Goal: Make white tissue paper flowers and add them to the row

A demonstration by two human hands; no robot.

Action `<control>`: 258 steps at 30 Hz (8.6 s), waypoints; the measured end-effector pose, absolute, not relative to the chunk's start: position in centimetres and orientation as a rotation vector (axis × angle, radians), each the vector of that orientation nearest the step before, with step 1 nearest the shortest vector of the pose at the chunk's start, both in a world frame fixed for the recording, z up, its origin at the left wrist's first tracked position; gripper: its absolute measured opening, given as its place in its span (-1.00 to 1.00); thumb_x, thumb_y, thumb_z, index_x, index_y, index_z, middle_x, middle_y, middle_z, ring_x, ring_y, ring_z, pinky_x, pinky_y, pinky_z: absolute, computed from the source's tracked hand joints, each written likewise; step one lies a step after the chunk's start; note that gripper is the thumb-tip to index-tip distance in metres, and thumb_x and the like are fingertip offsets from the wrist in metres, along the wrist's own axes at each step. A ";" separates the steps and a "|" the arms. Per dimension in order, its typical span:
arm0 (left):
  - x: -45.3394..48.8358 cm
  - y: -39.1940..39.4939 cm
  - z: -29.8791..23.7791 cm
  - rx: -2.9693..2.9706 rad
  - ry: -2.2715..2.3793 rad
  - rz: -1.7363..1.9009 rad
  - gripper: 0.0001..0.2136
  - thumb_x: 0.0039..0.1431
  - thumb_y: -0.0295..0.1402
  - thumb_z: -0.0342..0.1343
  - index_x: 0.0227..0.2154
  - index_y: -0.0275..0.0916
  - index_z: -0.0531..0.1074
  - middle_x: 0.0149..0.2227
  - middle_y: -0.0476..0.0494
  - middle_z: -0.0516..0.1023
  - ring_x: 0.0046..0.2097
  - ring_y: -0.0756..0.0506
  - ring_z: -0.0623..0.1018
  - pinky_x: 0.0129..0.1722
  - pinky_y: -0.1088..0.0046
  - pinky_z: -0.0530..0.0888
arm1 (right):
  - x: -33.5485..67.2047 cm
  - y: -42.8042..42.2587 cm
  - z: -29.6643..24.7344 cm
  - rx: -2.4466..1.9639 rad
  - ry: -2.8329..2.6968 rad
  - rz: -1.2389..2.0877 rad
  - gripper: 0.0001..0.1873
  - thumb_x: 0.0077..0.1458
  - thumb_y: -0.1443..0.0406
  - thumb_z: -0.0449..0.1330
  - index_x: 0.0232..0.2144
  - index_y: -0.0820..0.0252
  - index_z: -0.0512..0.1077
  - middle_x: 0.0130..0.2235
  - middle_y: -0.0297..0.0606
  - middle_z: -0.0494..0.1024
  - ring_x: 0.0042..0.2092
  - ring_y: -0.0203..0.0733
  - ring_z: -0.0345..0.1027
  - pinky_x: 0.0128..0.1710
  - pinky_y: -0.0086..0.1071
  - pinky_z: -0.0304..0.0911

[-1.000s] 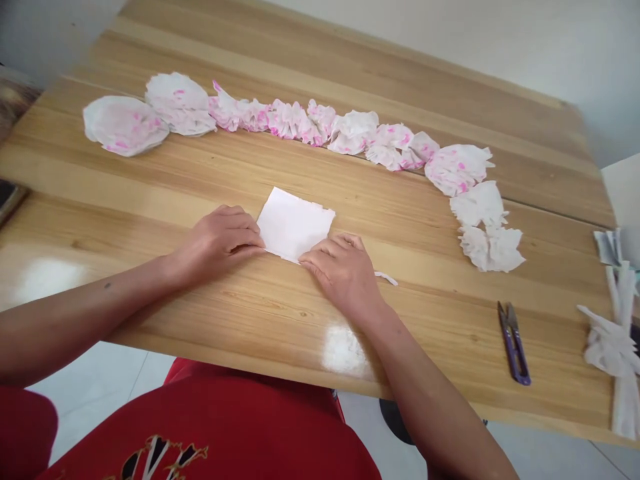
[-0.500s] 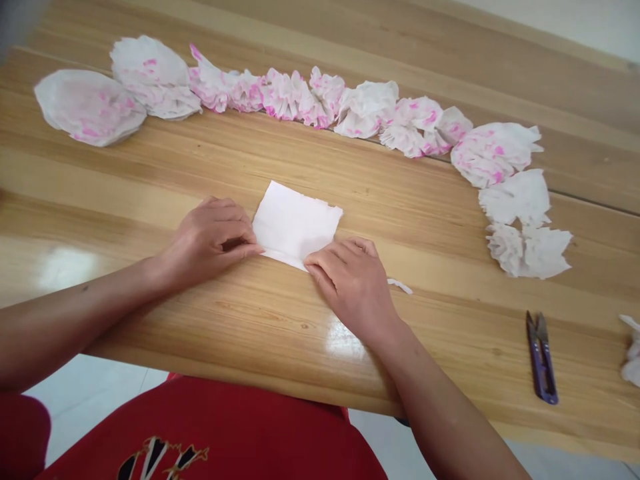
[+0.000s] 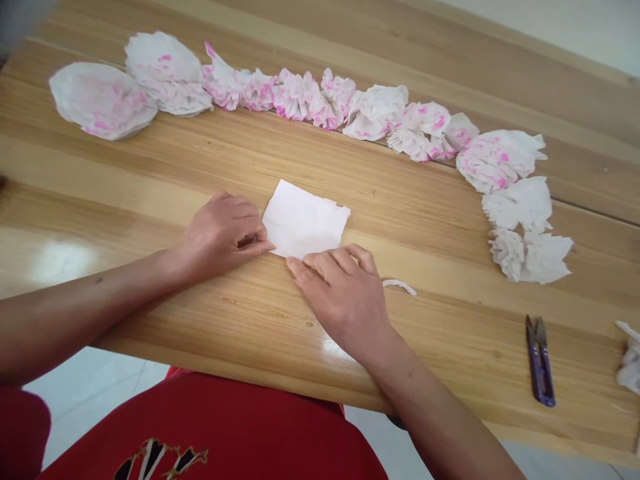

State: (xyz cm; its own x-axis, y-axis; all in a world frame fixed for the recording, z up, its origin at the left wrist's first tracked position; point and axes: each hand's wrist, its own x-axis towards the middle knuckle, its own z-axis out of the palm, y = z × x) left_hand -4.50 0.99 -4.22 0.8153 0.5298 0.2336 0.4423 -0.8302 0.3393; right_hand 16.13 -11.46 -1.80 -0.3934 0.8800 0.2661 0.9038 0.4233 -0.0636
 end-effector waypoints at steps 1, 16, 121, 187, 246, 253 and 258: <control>-4.5 1.1 -4.2 2.740 0.746 0.461 -0.74 0.21 -0.24 0.09 -0.54 -0.26 0.36 -0.48 -0.04 0.45 -0.36 -0.07 0.38 -0.31 0.35 0.20 | 16.0 -11.5 -2.0 -1.558 -2.454 -0.137 -0.78 0.25 0.36 0.08 -0.09 0.08 0.45 -0.27 -0.33 0.57 -0.26 -0.24 0.32 -0.09 -0.25 0.02; -4.9 -6.1 -3.5 2.896 0.458 0.277 -0.52 0.29 -0.21 -0.03 0.16 -0.43 0.23 0.23 -0.42 0.27 0.28 -0.23 0.26 0.25 0.19 0.25 | 15.8 -11.4 -2.5 -1.615 -2.444 -0.056 -0.79 0.25 0.33 0.08 -0.13 0.16 0.48 -0.32 -0.30 0.55 -0.32 -0.24 0.28 -0.10 -0.25 0.03; -5.2 -2.9 -3.8 2.654 0.450 0.457 -0.74 0.37 -0.38 -0.15 -0.19 -0.25 0.46 -0.20 -0.11 0.53 -0.08 -0.08 0.43 0.03 0.30 0.33 | 18.2 -11.7 -1.7 -1.757 -2.318 0.192 -0.83 0.25 0.29 0.08 -0.39 0.17 0.40 -0.36 -0.30 0.56 -0.30 -0.20 0.38 -0.18 -0.28 0.10; -5.8 -7.6 -4.1 2.890 0.555 0.409 -0.72 0.29 -0.38 -0.03 -0.01 -0.34 0.42 0.16 -0.29 0.40 0.24 -0.21 0.33 0.21 0.13 0.35 | 20.1 -12.6 -0.4 -1.651 -2.476 0.130 -0.76 0.27 0.32 0.05 -0.24 0.10 0.53 -0.31 -0.26 0.56 -0.29 -0.21 0.37 -0.27 -0.29 0.12; -3.0 0.5 -2.9 2.604 0.816 0.320 -0.82 0.19 -0.37 0.04 -0.39 -0.27 0.54 -0.34 -0.14 0.58 -0.28 -0.08 0.51 -0.34 0.48 0.30 | 19.5 -9.0 -3.2 -1.659 -1.835 0.624 -0.85 0.14 0.26 0.17 -0.35 0.14 0.54 -0.37 -0.34 0.61 -0.34 -0.24 0.44 -0.31 -0.36 0.25; -3.6 1.5 -4.0 2.623 0.639 0.531 -0.80 0.24 -0.38 0.03 -0.39 -0.29 0.54 -0.39 -0.13 0.56 -0.31 -0.06 0.50 -0.33 0.46 0.32 | 19.7 -8.9 -4.3 -1.518 -2.050 0.172 -0.83 0.20 0.29 0.14 -0.36 0.13 0.54 -0.32 -0.24 0.57 -0.25 -0.19 0.41 -0.25 -0.32 0.28; -3.7 1.5 -4.1 2.626 0.595 0.575 -0.79 0.27 -0.38 0.01 -0.37 -0.29 0.52 -0.37 -0.13 0.56 -0.30 -0.06 0.49 -0.30 0.45 0.34 | 19.6 -9.1 -4.2 -1.538 -2.118 0.095 -0.83 0.23 0.31 0.12 -0.33 0.13 0.51 -0.33 -0.27 0.57 -0.26 -0.22 0.41 -0.29 -0.35 0.29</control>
